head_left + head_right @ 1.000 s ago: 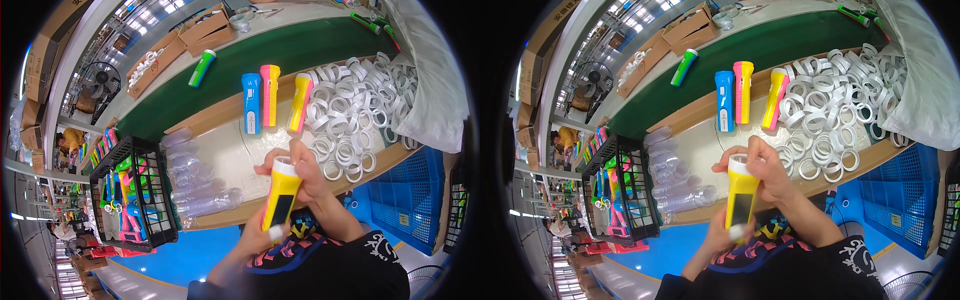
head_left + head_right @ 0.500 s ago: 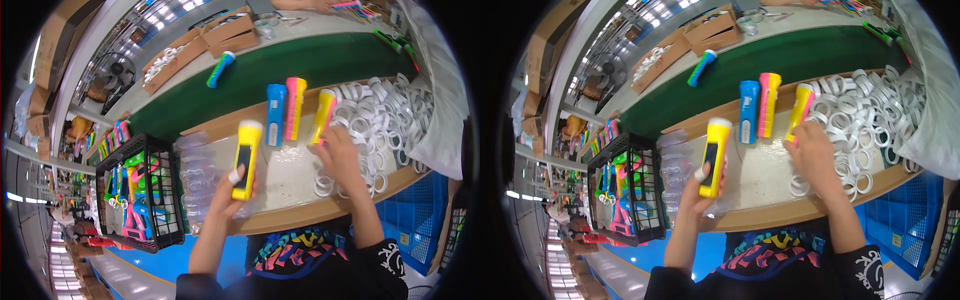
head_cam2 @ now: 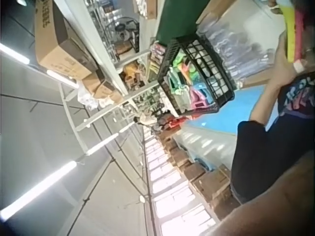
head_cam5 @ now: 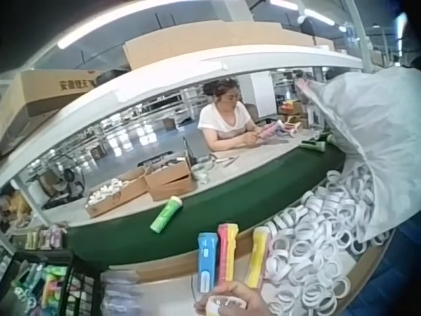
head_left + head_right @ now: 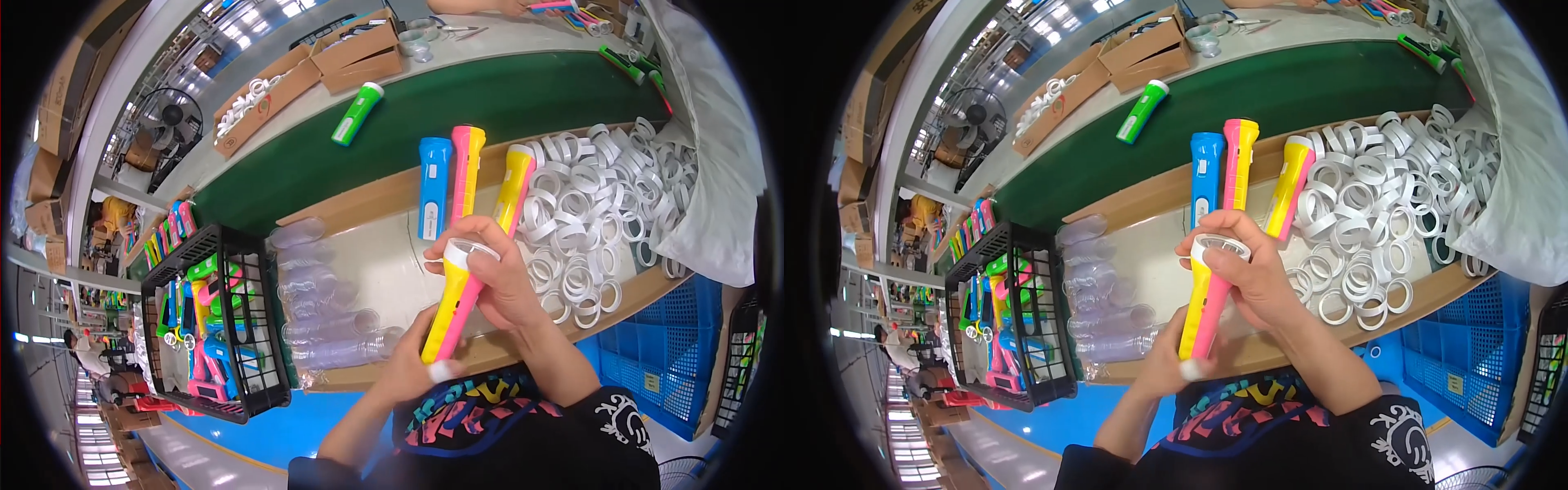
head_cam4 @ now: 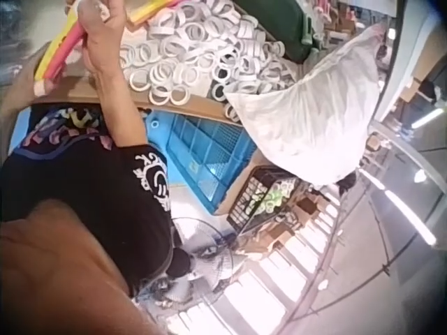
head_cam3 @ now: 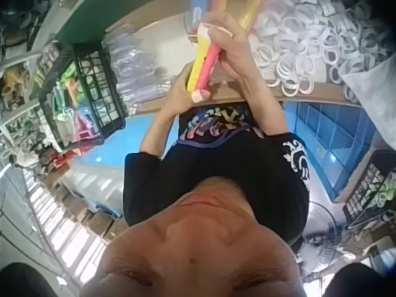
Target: Assembling various colored flashlights by attaching plastic components and lenses.
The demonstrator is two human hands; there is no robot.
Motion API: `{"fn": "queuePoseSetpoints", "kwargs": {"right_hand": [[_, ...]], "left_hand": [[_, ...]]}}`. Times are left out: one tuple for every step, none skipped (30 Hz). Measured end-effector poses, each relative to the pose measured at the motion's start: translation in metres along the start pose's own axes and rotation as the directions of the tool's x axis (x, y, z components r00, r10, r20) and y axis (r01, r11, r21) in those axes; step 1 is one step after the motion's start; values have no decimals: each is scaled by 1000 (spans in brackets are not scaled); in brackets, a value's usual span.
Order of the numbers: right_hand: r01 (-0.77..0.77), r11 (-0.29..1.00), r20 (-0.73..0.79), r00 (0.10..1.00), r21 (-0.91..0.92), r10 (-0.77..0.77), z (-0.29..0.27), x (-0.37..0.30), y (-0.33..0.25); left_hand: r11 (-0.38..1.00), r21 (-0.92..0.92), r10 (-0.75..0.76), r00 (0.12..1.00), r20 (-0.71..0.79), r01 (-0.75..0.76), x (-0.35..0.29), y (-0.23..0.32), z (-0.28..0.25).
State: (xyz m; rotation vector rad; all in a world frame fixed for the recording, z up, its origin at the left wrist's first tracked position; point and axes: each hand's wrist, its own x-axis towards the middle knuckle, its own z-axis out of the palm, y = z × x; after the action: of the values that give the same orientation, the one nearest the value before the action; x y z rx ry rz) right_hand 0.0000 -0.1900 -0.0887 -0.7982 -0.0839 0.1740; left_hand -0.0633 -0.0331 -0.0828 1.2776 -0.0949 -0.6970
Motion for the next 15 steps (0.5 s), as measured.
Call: {"fn": "queuePoseSetpoints", "kwargs": {"right_hand": [[9, 1000, -10, 1000, 24, -9, 4, -3, -2], [7, 1000, -2, 1000, 26, -7, 7, -6, 0], [24, 998, 22, 999, 65, -26, 9, -10, 2], [42, 994, 42, 998, 104, -47, 9, -12, 3], [-8, 964, 164, 986, 266, -37, 7, -14, 7], [-36, 928, 235, 970, 371, -56, 6, -17, 16], [-70, 881, 301, 950, 469, -85, 4, -20, 23], [-55, 868, 341, 930, 494, -136, 2, -21, 25], [-50, 869, 338, 931, 492, -138, 1, -23, 22], [3, 922, 266, 957, 388, -114, -1, -25, 17], [40, 961, 193, 976, 275, -96, -3, -26, 14], [124, 991, 131, 983, 43, -129, -4, -29, 11], [119, 991, 27, 993, -67, -117, -5, -33, 9], [100, 980, -78, 990, -173, -115, -6, -35, 8], [110, 977, -109, 985, -182, -131, -4, -34, 11]], "left_hand": [[936, 350, 16, 991, -130, 31, 0, 3, 5], [943, 316, -55, 987, -152, 102, -3, 2, 8], [971, 236, -16, 991, -136, 48, -7, -5, 12], [988, 154, 25, 992, -120, -6, -14, -15, 15], [830, -521, -112, 975, 191, 197, -20, -23, 14], [721, -655, -30, 955, 293, 224, -28, -29, 23], [590, -762, 69, 924, 377, 267, -33, -32, 31], [597, -755, 71, 919, 387, 271, -35, -33, 32], [596, -754, 71, 917, 392, 276, -36, -35, 29], [793, -574, -52, 962, 267, 202, -36, -36, 25], [928, -338, -128, 987, 100, 155, -35, -35, 22], [910, 405, 180, 963, -201, -85, -26, -29, 23], [745, 660, 290, 939, -186, -99, -15, -34, 9], [751, 655, 270, 945, -187, -85, -7, -37, 6], [752, 656, 254, 946, -203, -61, -3, -38, 3]]}}
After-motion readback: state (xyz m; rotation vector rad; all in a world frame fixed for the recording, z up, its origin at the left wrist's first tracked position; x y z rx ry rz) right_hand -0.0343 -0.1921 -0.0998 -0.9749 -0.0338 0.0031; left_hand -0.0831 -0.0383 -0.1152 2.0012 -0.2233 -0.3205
